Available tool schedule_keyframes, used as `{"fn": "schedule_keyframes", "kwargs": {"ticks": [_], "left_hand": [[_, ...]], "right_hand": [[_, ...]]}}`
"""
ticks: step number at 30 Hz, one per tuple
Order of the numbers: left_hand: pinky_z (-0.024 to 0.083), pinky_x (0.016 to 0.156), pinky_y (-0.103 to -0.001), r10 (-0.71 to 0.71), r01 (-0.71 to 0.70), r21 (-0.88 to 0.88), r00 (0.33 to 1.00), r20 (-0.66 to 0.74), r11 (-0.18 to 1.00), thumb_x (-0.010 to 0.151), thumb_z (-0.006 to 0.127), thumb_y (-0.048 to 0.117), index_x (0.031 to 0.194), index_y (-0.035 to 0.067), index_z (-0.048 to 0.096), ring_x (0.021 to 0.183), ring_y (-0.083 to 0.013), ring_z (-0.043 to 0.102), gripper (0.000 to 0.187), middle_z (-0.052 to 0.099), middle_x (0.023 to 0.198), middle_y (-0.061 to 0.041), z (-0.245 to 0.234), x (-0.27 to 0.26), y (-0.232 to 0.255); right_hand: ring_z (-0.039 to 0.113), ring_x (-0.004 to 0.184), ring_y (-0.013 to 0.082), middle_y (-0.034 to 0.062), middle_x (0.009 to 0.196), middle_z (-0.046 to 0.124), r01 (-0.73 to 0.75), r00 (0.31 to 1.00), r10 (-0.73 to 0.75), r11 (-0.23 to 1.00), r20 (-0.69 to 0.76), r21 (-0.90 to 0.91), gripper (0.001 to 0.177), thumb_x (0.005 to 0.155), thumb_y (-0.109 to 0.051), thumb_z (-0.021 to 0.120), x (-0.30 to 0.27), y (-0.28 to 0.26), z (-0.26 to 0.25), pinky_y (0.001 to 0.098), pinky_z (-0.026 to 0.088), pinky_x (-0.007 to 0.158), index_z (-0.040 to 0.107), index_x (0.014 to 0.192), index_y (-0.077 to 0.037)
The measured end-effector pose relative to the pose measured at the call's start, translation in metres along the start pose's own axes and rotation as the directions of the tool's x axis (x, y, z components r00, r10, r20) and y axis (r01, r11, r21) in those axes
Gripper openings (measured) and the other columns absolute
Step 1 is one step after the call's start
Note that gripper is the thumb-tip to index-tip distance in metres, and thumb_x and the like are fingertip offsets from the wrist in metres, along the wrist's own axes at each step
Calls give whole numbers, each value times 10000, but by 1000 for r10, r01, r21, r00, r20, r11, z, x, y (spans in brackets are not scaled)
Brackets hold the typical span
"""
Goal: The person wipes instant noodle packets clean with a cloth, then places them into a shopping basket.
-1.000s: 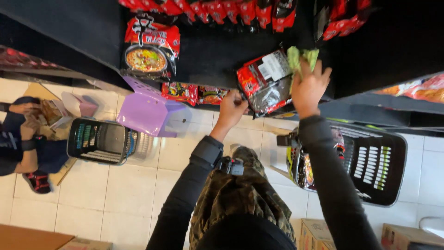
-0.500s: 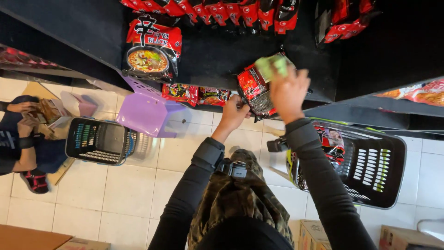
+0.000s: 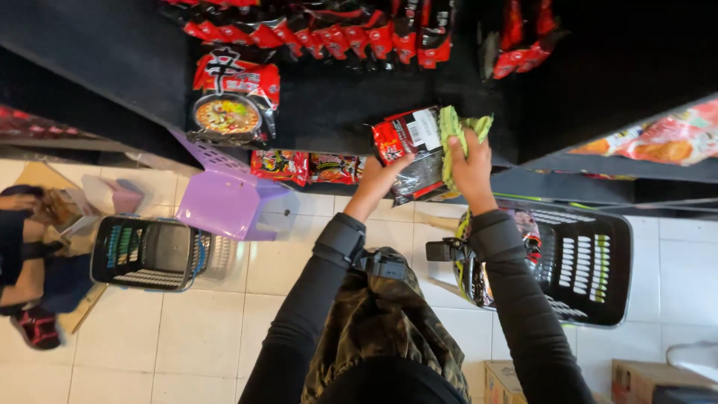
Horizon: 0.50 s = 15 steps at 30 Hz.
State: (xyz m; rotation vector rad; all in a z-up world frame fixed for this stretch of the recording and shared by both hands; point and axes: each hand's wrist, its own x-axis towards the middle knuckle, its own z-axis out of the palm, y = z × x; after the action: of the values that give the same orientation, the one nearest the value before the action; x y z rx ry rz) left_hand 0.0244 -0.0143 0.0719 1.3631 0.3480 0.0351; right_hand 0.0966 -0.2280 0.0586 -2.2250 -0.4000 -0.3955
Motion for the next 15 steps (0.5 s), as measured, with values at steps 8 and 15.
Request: {"fn": "schedule_keyframes", "kwargs": {"ticks": [8, 15], "left_hand": [[555, 939, -352, -72, 68, 35, 984, 165, 997, 776, 859, 288, 1249, 20, 625, 1045, -200, 700, 591, 731, 1172, -108, -41, -39, 54], [511, 997, -323, 62, -162, 262, 934, 353, 951, 802, 859, 314, 1276, 17, 650, 1102, -171, 666, 597, 733, 1202, -86, -62, -66, 105]], "right_hand": [[608, 1017, 155, 54, 1158, 674, -436, 866, 474, 567, 156, 698, 473, 1071, -374, 586, -46, -46, -68, 312, 509, 875, 600, 1352, 6], [646, 1008, 176, 57, 1154, 654, -578, 790, 358, 165, 498, 799, 413, 1055, -272, 618, -65, -90, -111, 333, 526, 852, 558, 1387, -34]]}}
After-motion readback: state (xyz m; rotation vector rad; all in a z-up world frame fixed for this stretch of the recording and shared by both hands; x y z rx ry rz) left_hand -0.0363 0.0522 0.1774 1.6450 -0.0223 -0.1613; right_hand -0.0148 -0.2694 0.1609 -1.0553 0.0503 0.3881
